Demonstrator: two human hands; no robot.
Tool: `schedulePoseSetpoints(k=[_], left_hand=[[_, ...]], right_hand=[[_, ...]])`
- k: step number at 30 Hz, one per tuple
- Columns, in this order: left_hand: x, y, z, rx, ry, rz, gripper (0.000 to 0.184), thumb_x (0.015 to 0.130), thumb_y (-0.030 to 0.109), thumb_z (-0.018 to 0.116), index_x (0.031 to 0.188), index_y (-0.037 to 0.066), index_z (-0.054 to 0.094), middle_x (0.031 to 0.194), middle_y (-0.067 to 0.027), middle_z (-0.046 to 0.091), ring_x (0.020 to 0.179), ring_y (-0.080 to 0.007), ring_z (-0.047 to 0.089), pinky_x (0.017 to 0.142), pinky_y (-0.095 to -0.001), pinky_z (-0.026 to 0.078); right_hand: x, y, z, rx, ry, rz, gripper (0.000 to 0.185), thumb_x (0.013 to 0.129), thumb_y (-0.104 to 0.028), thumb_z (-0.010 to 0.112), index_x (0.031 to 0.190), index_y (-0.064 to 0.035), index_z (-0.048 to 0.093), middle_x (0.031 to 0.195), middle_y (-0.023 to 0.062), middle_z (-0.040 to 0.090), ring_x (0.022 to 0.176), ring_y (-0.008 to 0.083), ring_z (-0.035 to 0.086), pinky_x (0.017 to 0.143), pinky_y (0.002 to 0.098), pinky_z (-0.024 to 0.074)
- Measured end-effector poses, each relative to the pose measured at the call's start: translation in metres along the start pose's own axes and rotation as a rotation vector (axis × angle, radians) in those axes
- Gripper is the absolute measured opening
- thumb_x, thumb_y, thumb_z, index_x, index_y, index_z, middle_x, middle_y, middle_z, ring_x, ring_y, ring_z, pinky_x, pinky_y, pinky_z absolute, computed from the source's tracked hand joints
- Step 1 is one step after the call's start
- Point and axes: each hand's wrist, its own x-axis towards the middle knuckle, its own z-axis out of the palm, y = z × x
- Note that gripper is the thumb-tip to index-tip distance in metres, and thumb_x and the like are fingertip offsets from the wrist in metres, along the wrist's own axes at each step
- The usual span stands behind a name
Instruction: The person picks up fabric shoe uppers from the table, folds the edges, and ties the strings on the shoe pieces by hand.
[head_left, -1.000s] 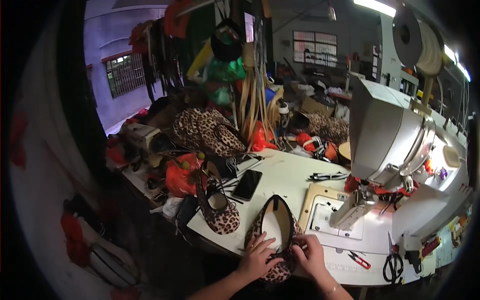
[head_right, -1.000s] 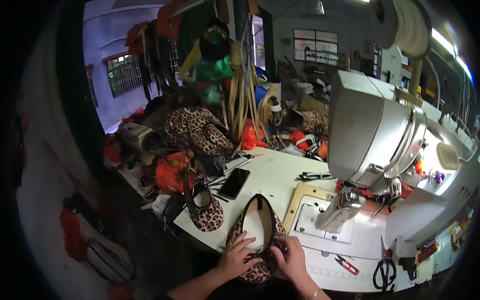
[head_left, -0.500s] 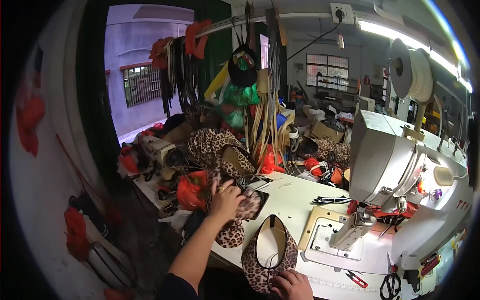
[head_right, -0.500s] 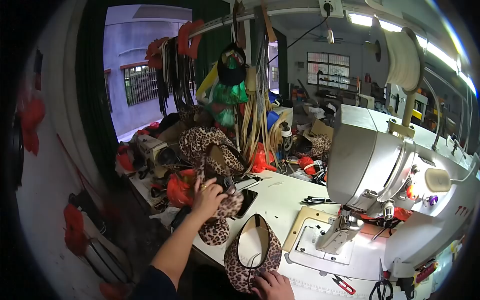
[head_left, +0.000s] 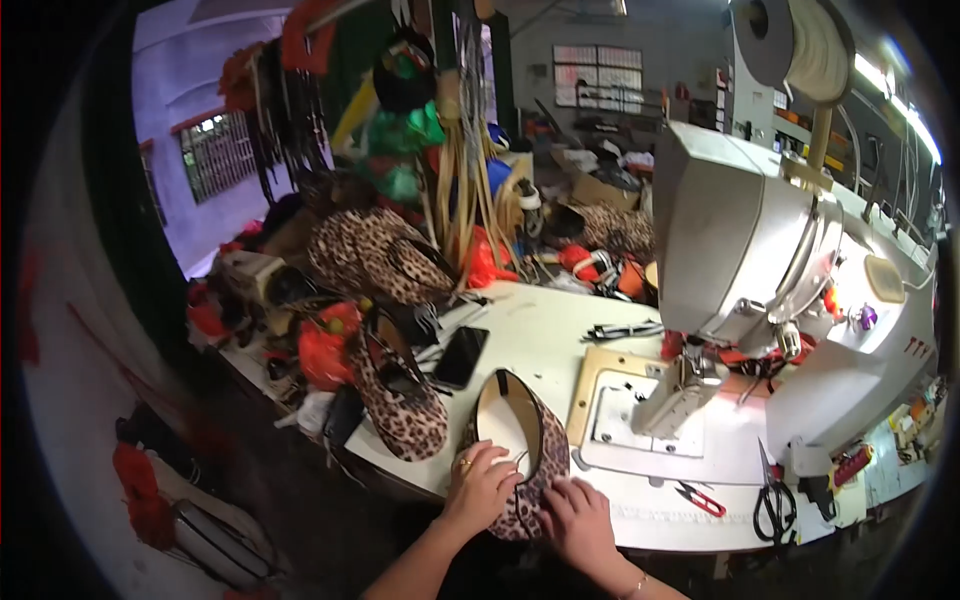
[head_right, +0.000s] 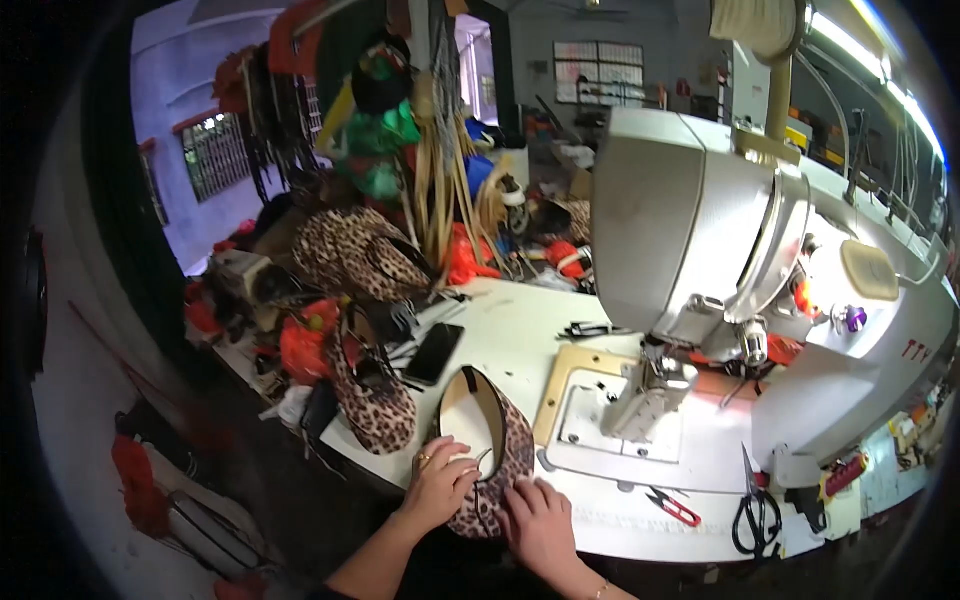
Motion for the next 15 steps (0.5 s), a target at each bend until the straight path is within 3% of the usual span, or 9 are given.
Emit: schedulePoseSetpoints(k=[5, 8, 10, 13, 15], left_hand=[[-0.017, 0.004, 0.004, 0.017, 0.168, -0.092, 0.010, 0.078, 0.010, 0.069, 0.085, 0.004, 0.067, 0.086, -0.0107, 0.053, 0.088, -0.0302, 0.051, 0.078, -0.0417, 0.043], [-0.018, 0.012, -0.001, 0.049, 0.084, -0.188, 0.009, 0.077, 0.011, 0.071, 0.083, 0.004, 0.068, 0.086, -0.0104, 0.054, 0.088, -0.0297, 0.051, 0.078, -0.0403, 0.043], [-0.017, 0.004, 0.009, 0.060, 0.091, -0.169, 0.010, 0.077, 0.012, 0.073, 0.080, 0.004, 0.068, 0.081, -0.0094, 0.056, 0.082, -0.0285, 0.054, 0.073, -0.0389, 0.045], [-0.008, 0.006, 0.019, -0.263, 0.042, -0.197, 0.014, 0.076, 0.013, 0.075, 0.080, 0.001, 0.067, 0.069, -0.0088, 0.059, 0.063, -0.0251, 0.059, 0.057, -0.0341, 0.047], [0.001, 0.011, 0.021, -0.339, 0.024, -0.240, 0.014, 0.076, 0.012, 0.075, 0.082, 0.001, 0.067, 0.070, -0.0093, 0.060, 0.062, -0.0225, 0.060, 0.056, -0.0317, 0.047]], right_hand=[[-0.016, -0.003, -0.008, 0.082, 0.025, -0.107, 0.043, 0.073, -0.032, 0.075, 0.109, -0.0120, 0.062, 0.104, 0.0038, 0.059, 0.096, 0.0242, 0.054, 0.081, 0.0358, 0.0402], [-0.030, -0.017, -0.003, 0.107, -0.005, -0.211, 0.054, 0.070, -0.041, 0.075, 0.114, -0.0130, 0.062, 0.098, 0.0023, 0.056, 0.088, 0.0193, 0.050, 0.076, 0.0357, 0.0372], [-0.033, -0.021, 0.005, -0.046, -0.022, -0.229, 0.057, 0.074, -0.046, 0.070, 0.119, -0.0138, 0.061, 0.097, 0.0019, 0.055, 0.088, 0.0181, 0.049, 0.077, 0.0357, 0.0352], [-0.031, -0.019, 0.017, -0.098, 0.019, -0.274, 0.054, 0.076, -0.038, 0.064, 0.124, -0.0148, 0.059, 0.096, 0.0014, 0.053, 0.089, 0.0172, 0.048, 0.079, 0.0356, 0.0339], [-0.028, -0.021, 0.016, -0.054, 0.010, -0.277, 0.053, 0.074, -0.026, 0.061, 0.125, -0.0154, 0.059, 0.098, 0.0016, 0.054, 0.089, 0.0183, 0.048, 0.079, 0.0348, 0.0352]])
